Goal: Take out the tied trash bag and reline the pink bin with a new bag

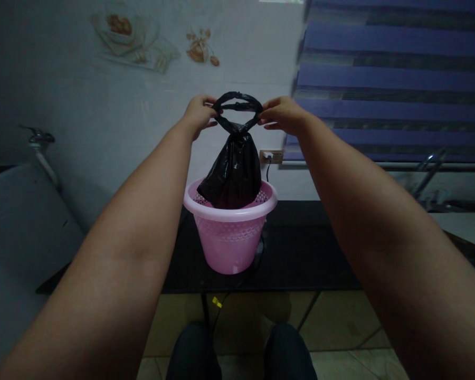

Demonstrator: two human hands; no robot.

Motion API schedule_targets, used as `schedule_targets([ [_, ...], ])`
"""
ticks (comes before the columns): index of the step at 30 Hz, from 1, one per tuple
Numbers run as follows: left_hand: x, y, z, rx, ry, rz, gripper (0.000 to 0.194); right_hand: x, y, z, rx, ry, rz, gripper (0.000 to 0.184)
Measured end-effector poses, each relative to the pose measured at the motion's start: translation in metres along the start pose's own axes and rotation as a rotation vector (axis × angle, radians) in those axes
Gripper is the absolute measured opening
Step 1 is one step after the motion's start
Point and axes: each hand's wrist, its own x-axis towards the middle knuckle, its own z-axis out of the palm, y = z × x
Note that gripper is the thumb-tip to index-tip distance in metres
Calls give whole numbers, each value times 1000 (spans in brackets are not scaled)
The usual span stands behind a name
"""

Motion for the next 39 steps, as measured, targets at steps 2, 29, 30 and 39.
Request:
schedule_targets([
  [2, 2, 0, -1, 14, 0, 3, 32, 0, -2, -1, -6, 3, 3, 16],
  [29, 8, 22, 0, 169, 36, 92, 25, -11, -38, -6, 19, 56, 48, 15],
  [30, 8, 23, 0, 181, 39, 87, 23, -11, -39, -5, 34, 56, 57, 17],
  [39, 17, 25, -1, 143, 3, 87, 27, -2, -39, -6, 104, 57, 82, 18],
])
